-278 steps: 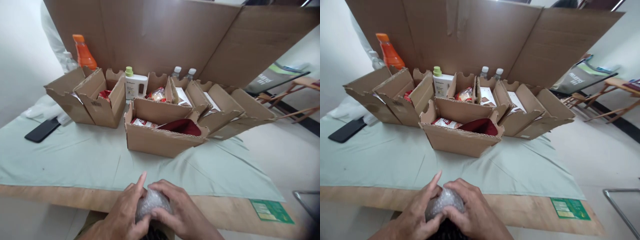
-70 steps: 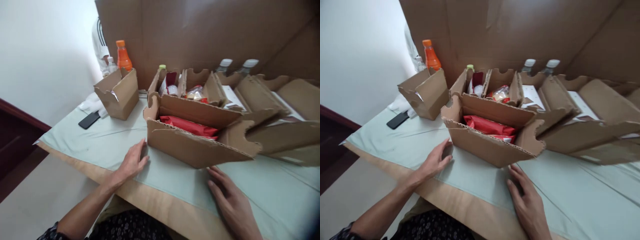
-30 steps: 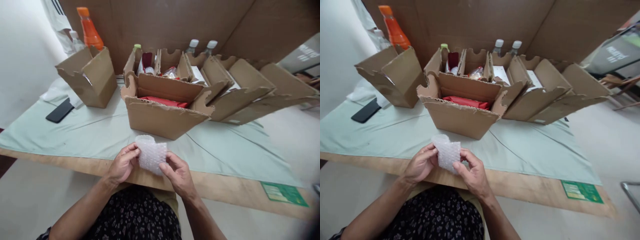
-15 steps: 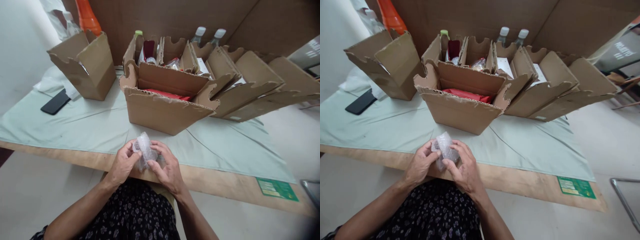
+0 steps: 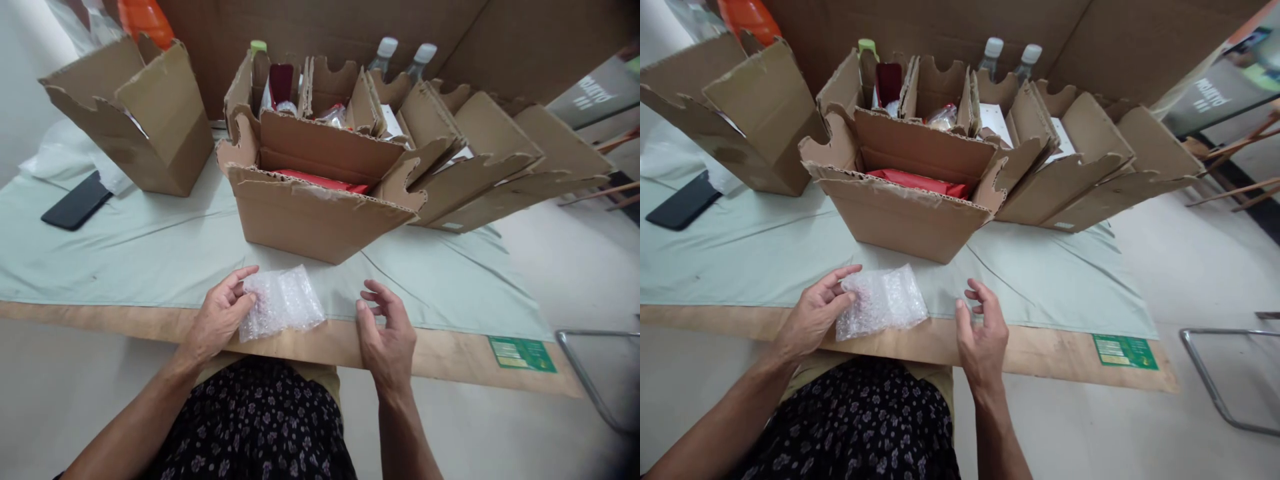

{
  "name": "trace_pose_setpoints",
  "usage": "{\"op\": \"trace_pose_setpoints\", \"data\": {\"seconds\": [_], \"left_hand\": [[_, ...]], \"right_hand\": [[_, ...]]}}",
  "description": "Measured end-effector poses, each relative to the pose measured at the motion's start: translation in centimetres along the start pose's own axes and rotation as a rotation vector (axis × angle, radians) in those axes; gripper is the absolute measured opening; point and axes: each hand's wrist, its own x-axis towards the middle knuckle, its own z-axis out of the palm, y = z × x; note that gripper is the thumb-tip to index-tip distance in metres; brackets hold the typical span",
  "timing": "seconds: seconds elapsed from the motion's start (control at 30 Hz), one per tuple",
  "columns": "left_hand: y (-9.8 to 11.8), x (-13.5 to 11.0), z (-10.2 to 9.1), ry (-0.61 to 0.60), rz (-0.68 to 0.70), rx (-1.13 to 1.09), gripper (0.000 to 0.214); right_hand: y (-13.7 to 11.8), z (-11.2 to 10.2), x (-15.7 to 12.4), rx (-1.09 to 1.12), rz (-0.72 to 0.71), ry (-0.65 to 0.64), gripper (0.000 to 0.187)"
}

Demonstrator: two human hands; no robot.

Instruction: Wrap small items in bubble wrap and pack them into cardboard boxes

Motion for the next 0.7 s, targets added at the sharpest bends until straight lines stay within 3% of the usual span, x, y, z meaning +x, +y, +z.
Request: {"op": "trace_pose_setpoints", "data": {"seconds": [0.07, 0.17, 0.27, 0.37, 0.53, 0.63, 0.7], "left_hand": [[0.0, -0.1, 0.1, 0.012, 0.015, 0.043, 0.07], [0.0, -0.4, 0.2, 0.003, 0.019, 0.049, 0.075], [0.1, -0.4, -0.1, 0.026, 0.032, 0.081, 0.076], [0.1, -0.3, -0.7, 0.049, 0.038, 0.13, 0.077], [0.3, 0.3, -0.8, -0.006, 0.037, 0.195, 0.079], [0.5, 1.2, -1.3, -0.039, 0.12, 0.303, 0.073], [0.5, 1.7, -2.0, 0.025, 0.233, 0.444, 0.065]], "right_hand": [[-1.4, 0.0, -0.3, -0.022, -0.165, -0.059, 0.028], [-3.6, 1.7, -0.7, -0.068, -0.442, -0.328, 0.025], [-3.5, 3.5, -0.5, -0.239, -0.534, -0.498, 0.027], [-1.3, 3.5, -0.1, -0.309, -0.451, -0.379, 0.021], [1.6, 1.1, 0.1, -0.29, -0.381, -0.121, 0.017], [2.1, 0.1, -0.2, -0.313, -0.342, -0.063, 0.015], [2.5, -0.3, -0.2, -0.355, -0.335, -0.055, 0.02]]}}
